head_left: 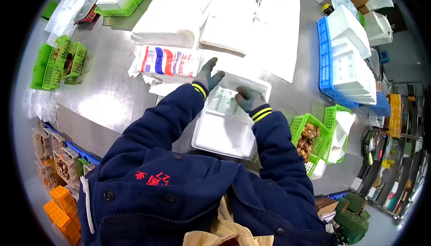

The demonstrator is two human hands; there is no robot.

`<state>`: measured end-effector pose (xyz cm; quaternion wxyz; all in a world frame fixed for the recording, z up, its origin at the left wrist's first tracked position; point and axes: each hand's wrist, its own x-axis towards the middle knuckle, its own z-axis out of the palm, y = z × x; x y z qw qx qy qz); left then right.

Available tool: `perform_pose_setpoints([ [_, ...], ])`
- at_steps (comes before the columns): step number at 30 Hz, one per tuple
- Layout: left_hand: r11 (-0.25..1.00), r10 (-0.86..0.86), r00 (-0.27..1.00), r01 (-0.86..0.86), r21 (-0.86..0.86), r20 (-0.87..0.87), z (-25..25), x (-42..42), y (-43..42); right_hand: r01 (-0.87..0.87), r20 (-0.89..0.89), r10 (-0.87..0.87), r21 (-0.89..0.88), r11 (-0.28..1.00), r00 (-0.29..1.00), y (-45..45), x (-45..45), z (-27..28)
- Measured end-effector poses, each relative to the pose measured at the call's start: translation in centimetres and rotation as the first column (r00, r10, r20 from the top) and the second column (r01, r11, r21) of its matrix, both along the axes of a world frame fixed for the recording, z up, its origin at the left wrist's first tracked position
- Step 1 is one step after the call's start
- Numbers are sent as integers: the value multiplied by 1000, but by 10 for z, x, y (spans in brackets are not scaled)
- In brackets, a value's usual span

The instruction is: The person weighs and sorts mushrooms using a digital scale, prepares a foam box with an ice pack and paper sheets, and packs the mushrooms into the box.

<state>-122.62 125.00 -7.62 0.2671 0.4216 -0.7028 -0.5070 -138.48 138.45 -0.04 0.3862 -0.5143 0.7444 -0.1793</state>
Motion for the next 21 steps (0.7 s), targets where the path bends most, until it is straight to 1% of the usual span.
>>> perform_pose_setpoints([
  [1, 993, 73, 996, -69, 92, -46, 4, 2, 5, 89, 79, -77, -162, 983, 994, -7, -15, -14],
  [2, 991, 92, 991, -82, 107, -94, 7, 5, 7, 209, 91, -194, -210, 955, 977, -18, -22, 7],
  [3, 988, 99, 992, -88, 129, -77, 9, 7, 13, 282, 135, -252, -295, 913, 958, -31, -42, -2],
  [4, 991, 85, 995, -79, 110, -60, 3, 8, 17, 357, 170, -320, -284, 890, 932, -44, -66, -20],
  [5, 994, 76, 996, -72, 87, -43, -3, 8, 19, 393, 98, -381, -262, 882, 920, -58, -78, -14],
  [6, 994, 83, 996, -82, 69, -15, 1, 7, 22, 364, -88, -382, -174, 915, 920, -72, -95, -18],
  [7, 995, 83, 996, -81, -51, 41, 7, 6, 21, 299, -191, -317, -116, 947, 929, -83, -111, -27],
  [8, 994, 87, 996, -85, -73, 30, 7, 5, 20, 272, -325, -259, -6, 962, 910, -95, -118, -25],
  [9, 992, 91, 996, -89, -94, 21, 4, 5, 21, 192, -379, -169, 25, 981, 910, -104, -129, -38],
  [10, 976, 110, 994, -110, -186, -7, -1, 4, 22, 200, -413, -152, 76, 977, 898, -111, -136, -50],
  [11, 977, 107, 994, -107, -183, -8, 0, 4, 21, 213, -446, -140, 120, 970, 884, -119, -139, -57],
  [13, 975, 111, 994, -112, -190, -17, -7, 4, 19, 138, -475, -25, 205, 969, 880, -130, -146, -67],
  [15, 956, 52, 999, -51, -289, -6, -16, 6, 15, 125, -459, -27, 185, 975, 888, -127, -145, -68],
  [16, 968, 28, 999, -34, -249, -29, -25, 8, 10, 240, -399, -113, 282, 929, 910, -128, -144, -75],
  [17, 978, 24, 999, -32, -207, -41, -33, 11, 9, 321, 149, -341, 145, 936, 928, -113, -146, -89],
  [18, 985, 24, 1000, -23, -169, 1, -27, 11, 11, 223, -78, -215, 122, 967, 974, -106, -140, -57],
  [19, 990, 22, 999, -15, -137, 43, -18, 10, 9, 249, -139, -243, 30, 968, 960, -96, -137, -56],
  [20, 990, 7, 998, 2, -142, 63, -12, 8, 12, 313, -50, -314, -21, 949, 948, -81, -135, -52],
  [21, 990, -2, 996, 14, -144, 87, -11, 8, 9, 356, -10, -361, -147, 923, 932, -65, -131, -48],
])
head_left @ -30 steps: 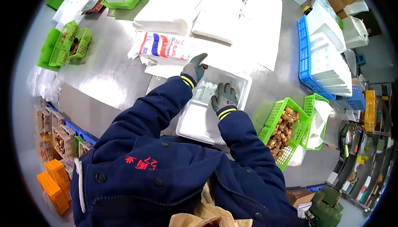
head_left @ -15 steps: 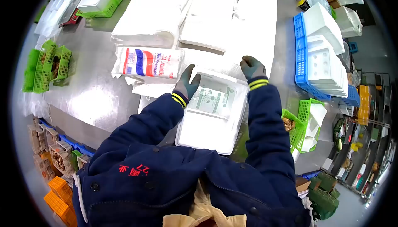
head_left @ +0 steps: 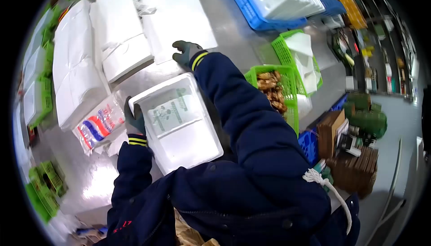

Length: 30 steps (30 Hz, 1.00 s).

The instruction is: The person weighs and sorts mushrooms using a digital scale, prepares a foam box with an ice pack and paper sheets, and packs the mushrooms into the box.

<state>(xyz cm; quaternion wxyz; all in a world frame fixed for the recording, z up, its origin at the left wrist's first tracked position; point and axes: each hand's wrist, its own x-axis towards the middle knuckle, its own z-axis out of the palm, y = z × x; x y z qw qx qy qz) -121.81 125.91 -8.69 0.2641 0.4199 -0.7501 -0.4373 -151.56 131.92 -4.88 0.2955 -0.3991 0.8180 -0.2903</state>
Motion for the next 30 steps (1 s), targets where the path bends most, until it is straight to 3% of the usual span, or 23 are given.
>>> perform_pose_setpoints([
  [2, 997, -22, 999, 24, -74, 28, 3, -1, 0, 97, 186, -54, -233, 968, 981, 52, 8, 11],
  [5, 989, 13, 996, -1, 147, -85, -17, 2, -6, 246, 334, -121, -361, 900, 935, 142, 9, 19],
  [6, 991, -6, 967, 40, 130, -254, -38, 8, -10, 222, 78, -208, -423, 879, 975, 169, 12, 30],
  [7, 989, 8, 961, 33, 144, -277, -43, 13, -11, 552, 662, -256, -284, 784, 704, 193, 19, 47],
  [8, 989, 14, 964, 25, 144, -266, -44, 9, -6, 517, 553, -364, -146, 843, 750, 208, 24, 70],
  [10, 993, 52, 981, -32, 110, -189, -41, 4, -2, 535, 658, -245, -283, 796, 712, 226, 30, 58],
  [11, 997, 71, 986, -66, 36, -152, -36, 0, 0, 485, 546, -245, -354, 800, 801, 223, 45, 65],
  [12, 951, 113, 994, -107, -289, 4, -10, -2, 9, 431, 416, -255, -414, 802, 873, 219, 59, 72],
  [13, 917, 143, 990, -131, -378, 3, 12, -7, 8, 379, 278, -274, -463, 801, 921, 213, 72, 78],
  [14, 838, 164, 986, -155, -523, -30, 25, -10, 20, 500, 483, -332, -271, 823, 810, 216, 77, 93],
  [16, 920, 76, 995, -93, -381, -58, 74, -11, 58, 675, 848, -137, -298, 675, 512, 209, 86, 76],
  [17, 984, -48, 996, 34, -174, -79, 95, -11, 81, 623, 865, 9, -369, 689, 502, 201, 90, 67],
  [18, 987, -137, 961, 152, 46, -240, 103, -12, 103, 575, 866, 151, -437, 692, 477, 192, 97, 61],
  [19, 921, -119, 900, 258, 291, -420, 111, -13, 124, 534, 890, 365, -455, 712, 272, 180, 110, 64],
  [20, 759, 4, 790, 397, 516, -613, 111, -19, 140, 502, 840, 542, -484, 717, 34, 164, 125, 71],
  [21, 530, -85, 723, 616, 583, -686, 117, -16, 134, 483, 753, 642, -511, 711, -147, 145, 145, 80],
  [22, 563, 34, 677, 595, 574, -735, 112, -14, 151, 474, 631, 704, -535, 699, -326, 128, 166, 90],
  [24, 649, -11, 839, 420, 634, -544, 120, 13, 155, 422, 605, 700, -560, 713, -380, 106, 196, 103],
  [25, 579, 96, 807, 432, 692, -583, 122, 24, 149, 413, 655, 665, -527, 742, -359, 98, 212, 111],
  [26, 678, 6, 779, 458, 575, -627, 107, 31, 139, 380, 703, 624, -505, 775, -340, 87, 223, 110],
  [28, 582, 57, 768, 493, 647, -638, 89, 51, 123, 267, 914, 402, -401, 876, 53, 65, 246, 109],
  [29, 445, 28, 825, 496, 746, -565, 92, 69, 112, 243, 929, 261, -325, 914, 262, 51, 255, 107],
  [30, 472, 75, 888, 369, 800, -454, 97, 85, 108, 241, 906, 195, -298, 923, 375, 32, 260, 93],
])
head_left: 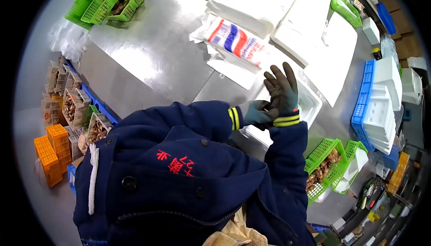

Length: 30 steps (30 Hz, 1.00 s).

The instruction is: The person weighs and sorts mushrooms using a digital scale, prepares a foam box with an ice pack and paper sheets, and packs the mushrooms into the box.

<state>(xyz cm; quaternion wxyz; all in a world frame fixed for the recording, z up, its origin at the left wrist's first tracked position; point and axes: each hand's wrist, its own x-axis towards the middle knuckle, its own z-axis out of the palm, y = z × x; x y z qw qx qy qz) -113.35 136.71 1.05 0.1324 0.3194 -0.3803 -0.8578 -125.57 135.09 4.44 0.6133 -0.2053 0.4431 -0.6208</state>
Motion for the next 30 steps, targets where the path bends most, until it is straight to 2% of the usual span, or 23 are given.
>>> perform_pose_setpoints([
  [2, 997, 62, 998, -62, 35, 4, -9, 38, -16, 77, -133, -53, 184, 980, 990, -42, 4, -31],
  [4, 984, 162, 984, -155, -90, 73, -43, 69, -44, 118, -430, 19, 288, 950, 902, -84, 7, -63],
  [5, 971, 149, 989, -143, -190, 16, -102, 83, -65, 223, -605, -13, 275, 935, 796, -106, 0, -105],
  [6, 902, 359, 920, -299, -312, 156, -94, 100, -80, 305, -849, -37, 148, 941, 527, -126, -22, -169],
  [7, 762, 507, 837, -323, -561, 206, -116, 115, -102, 374, -836, 36, 283, 883, 547, -134, -18, -163],
  [8, 676, 578, 809, -398, -621, 111, -137, 132, -128, 436, -814, 104, 409, 801, 572, -138, -13, -156],
  [9, 615, 675, 725, -451, -647, 137, -147, 146, -151, 389, -766, 120, 447, 806, 632, -139, -13, -154],
  [10, 663, 656, 752, -541, -518, 54, -130, 164, -169, 340, -715, 136, 480, 809, 686, -138, -14, -152],
  [11, 610, 723, 664, -488, -624, 188, -114, 173, -181, 339, -684, 29, 398, 852, 729, -132, -13, -147],
  [12, 575, 771, 597, -504, -645, 221, -151, 179, -199, 388, -620, -134, 295, 873, 773, -125, -10, -143],
  [14, 369, 858, 496, -416, -831, 132, -99, 183, -203, 366, -457, -300, 62, 929, 838, -110, 1, -111],
  [15, 241, 827, 559, -262, -935, 57, -70, 184, -204, 329, -539, -298, -41, 943, 788, -101, 19, -84],
  [16, 77, 778, 628, -110, -991, -9, -41, 184, -206, 281, -612, -307, -141, 949, 729, -95, 39, -55],
  [18, -33, 629, 773, -77, -996, -80, 15, 170, -193, 8, -803, -375, -419, 908, 464, -83, 63, -20],
  [20, -132, 436, 878, -154, -979, -197, 62, 157, -185, -328, -878, -479, -452, 830, -3, -83, 93, 37],
  [21, -1, 348, 917, -205, -979, -193, 69, 150, -181, -428, -871, -489, -423, 798, -51, -83, 103, 43],
  [22, 75, 220, 969, -133, -988, -114, 63, 149, -182, -465, -865, -496, -407, 786, -82, -81, 118, 53],
  [24, 508, 92, 992, -123, -853, -89, 55, 157, -181, -461, -872, -488, -449, 766, 39, -82, 119, 47],
  [25, 563, 142, 984, -170, -809, -108, 50, 161, -179, -402, -902, -375, -431, 808, 214, -79, 116, 43],
  [26, 656, 140, 974, -225, -721, -177, 46, 166, -178, -275, -920, -297, -364, 890, 257, -76, 116, 41],
  [28, 685, 208, 949, -314, -658, -236, 47, 174, -175, -241, -887, -418, -456, 857, 195, -81, 117, 45],
  [29, 620, 235, 935, -354, -701, -264, 46, 176, -174, -174, -920, -268, -325, 929, 286, -79, 120, 43],
  [30, 621, 227, 938, -347, -703, -262, 47, 177, -173, -127, -909, -136, -201, 971, 393, -79, 126, 47],
])
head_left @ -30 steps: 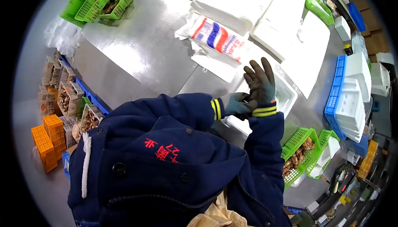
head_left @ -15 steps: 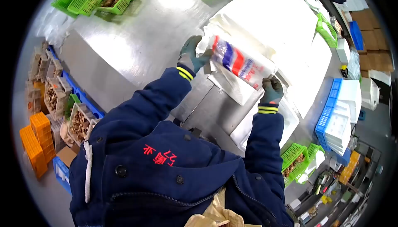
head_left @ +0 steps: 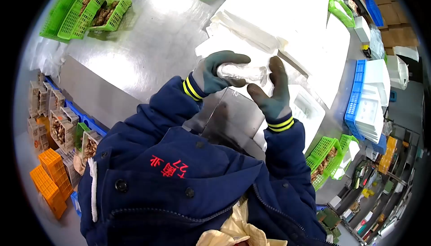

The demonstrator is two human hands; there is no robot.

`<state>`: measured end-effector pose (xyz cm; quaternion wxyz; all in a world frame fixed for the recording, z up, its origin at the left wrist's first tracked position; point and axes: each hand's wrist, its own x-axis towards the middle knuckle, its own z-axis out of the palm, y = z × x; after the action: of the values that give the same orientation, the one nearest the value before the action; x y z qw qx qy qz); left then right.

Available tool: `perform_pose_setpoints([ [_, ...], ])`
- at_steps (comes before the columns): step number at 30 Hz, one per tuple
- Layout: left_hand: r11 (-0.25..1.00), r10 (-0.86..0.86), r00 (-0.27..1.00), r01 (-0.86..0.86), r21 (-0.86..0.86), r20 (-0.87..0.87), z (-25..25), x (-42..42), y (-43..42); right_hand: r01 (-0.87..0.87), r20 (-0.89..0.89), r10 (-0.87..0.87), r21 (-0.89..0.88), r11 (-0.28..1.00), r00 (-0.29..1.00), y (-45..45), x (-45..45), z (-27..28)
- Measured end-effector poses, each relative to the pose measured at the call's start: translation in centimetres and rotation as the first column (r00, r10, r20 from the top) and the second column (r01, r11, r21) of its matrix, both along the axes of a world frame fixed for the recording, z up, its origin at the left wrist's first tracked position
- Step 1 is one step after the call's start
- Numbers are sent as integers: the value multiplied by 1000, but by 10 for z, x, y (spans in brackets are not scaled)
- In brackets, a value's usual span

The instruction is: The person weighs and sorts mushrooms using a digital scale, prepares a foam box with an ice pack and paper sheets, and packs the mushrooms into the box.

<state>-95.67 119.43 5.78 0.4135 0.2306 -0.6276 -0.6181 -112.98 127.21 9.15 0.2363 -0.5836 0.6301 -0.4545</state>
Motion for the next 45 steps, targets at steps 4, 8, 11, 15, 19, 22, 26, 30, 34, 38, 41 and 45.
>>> perform_pose_setpoints([
  [4, 998, -15, 993, 20, 51, -114, 6, 7, 2, -111, 257, 146, -145, 983, 955, -3, 13, -28],
  [8, 942, 61, 998, -52, 331, -19, 4, 7, 9, -126, 118, 142, -130, 983, 983, 2, 18, -12],
  [11, 996, 75, 984, -83, -43, -163, -9, 2, 9, -140, -83, 127, -184, 973, 988, 2, 15, -7],
  [15, 849, 146, 976, -208, -486, -162, -11, -12, 8, -128, -164, 98, -181, 975, 982, 6, 6, -14],
  [19, 990, 134, 952, -139, 3, -277, -17, -18, 22, -107, 64, 118, -151, 983, 991, 14, 3, -19],
  [22, 993, 117, 961, -119, 7, -251, -25, -22, 24, -62, 56, 73, -173, 983, 996, 18, 1, -19],
  [26, 995, 90, 985, -94, -16, -150, -24, -22, 26, -112, 41, 119, -150, 982, 992, 24, -2, -16],
  [30, 972, -42, 997, 25, 234, 68, 15, -19, 22, 21, 396, 6, -65, 998, 918, 33, 0, -18],
  [34, 954, -296, 848, 286, 92, 439, 27, -14, 11, 0, 290, -9, 30, 1000, 957, 37, 3, -11],
  [38, 954, -299, 889, 271, 128, 346, 23, -13, 16, -144, -114, 133, -98, 985, 985, 36, -5, -8],
  [41, 742, -131, 774, 491, -456, 620, 27, -11, 19, -261, -305, 244, -14, 965, 921, 38, -5, -7],
  [45, 720, -191, 813, 497, -484, 550, 16, -9, 30, -232, -168, 227, -12, 973, 959, 41, -6, -14],
])
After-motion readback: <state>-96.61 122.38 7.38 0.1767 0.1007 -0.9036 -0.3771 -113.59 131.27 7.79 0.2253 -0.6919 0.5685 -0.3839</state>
